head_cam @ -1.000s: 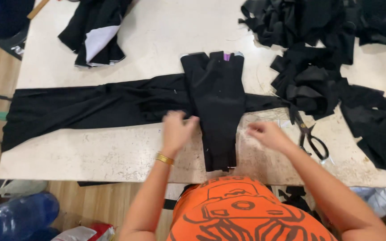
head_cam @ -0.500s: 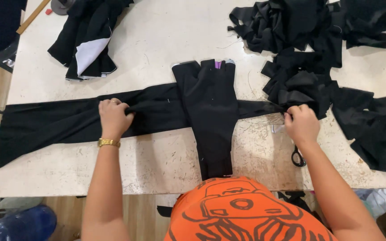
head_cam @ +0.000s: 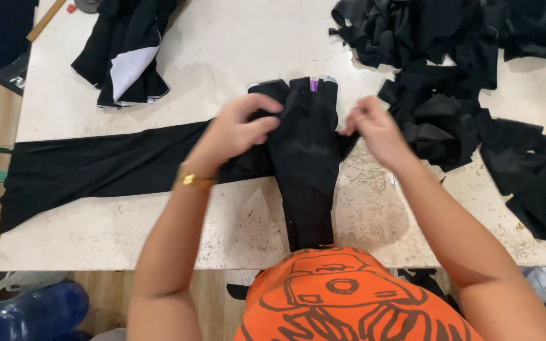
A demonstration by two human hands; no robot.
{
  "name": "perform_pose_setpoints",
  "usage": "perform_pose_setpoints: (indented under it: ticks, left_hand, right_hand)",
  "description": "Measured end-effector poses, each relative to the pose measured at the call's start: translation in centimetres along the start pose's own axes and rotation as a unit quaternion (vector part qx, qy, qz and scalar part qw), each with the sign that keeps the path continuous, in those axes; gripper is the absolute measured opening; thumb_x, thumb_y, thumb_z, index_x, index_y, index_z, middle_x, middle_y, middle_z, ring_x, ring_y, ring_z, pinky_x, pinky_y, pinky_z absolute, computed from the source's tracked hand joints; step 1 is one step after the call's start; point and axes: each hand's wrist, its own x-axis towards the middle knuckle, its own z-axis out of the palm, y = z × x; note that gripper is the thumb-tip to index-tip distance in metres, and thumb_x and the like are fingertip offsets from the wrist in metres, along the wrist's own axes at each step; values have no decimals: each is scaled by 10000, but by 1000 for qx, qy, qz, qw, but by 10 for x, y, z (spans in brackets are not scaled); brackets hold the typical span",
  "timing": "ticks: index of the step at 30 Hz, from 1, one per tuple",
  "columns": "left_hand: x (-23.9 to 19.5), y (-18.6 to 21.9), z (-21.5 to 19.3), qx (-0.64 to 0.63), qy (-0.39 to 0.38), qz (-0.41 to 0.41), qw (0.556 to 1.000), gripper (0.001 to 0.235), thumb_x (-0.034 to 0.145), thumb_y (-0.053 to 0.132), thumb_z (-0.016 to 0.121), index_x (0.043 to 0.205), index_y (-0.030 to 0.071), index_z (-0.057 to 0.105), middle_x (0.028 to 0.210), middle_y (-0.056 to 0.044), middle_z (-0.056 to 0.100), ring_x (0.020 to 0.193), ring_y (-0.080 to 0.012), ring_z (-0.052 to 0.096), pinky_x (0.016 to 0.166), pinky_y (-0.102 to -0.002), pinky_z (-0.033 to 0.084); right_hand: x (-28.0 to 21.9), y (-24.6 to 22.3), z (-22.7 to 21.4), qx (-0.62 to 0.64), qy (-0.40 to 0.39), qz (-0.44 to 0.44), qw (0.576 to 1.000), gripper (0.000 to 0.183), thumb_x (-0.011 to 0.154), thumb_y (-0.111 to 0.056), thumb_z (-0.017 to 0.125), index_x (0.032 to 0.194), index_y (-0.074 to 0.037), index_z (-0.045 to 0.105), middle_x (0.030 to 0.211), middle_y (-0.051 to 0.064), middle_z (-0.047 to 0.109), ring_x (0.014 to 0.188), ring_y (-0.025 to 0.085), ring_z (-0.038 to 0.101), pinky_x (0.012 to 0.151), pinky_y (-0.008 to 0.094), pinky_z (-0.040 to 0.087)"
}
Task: Folding and stacking black fabric pieces on a work table in a sewing factory
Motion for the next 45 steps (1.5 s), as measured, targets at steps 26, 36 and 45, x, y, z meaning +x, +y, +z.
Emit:
perform_pose_setpoints:
  ticks: [26,36,45]
  left_hand:
    - [9,-56,-21,348,135,44,927,244,865,209,547,1089,202,642,973,-69,604,923,-301,615,762,-391,509]
    - [8,-75,11,178,52,121,975,769,663,64,738,1340,30,376,1223,-215,460,1214,-357,446,1026,-388,410]
    - [-27,-128,-11,441,99,-100,886,282,776,399,655,905,150,678,832,-60,655,842,-296,641,732,-383,507]
  right_hand:
    - [19,-2,-23,-527,-97,56,843,655,746,-406,702,1253,-25,540,1152,229,558,1080,413,545,878,484,466]
    - [43,2,64,-242,-92,-47,965,101,842,-107,634,939,-118,662,780,69,657,775,230,643,725,335,494]
    - [54,20,13,-34,26,52,998,134,1008,-151,418,1001,-98,541,702,-61,411,677,52,427,661,180,395]
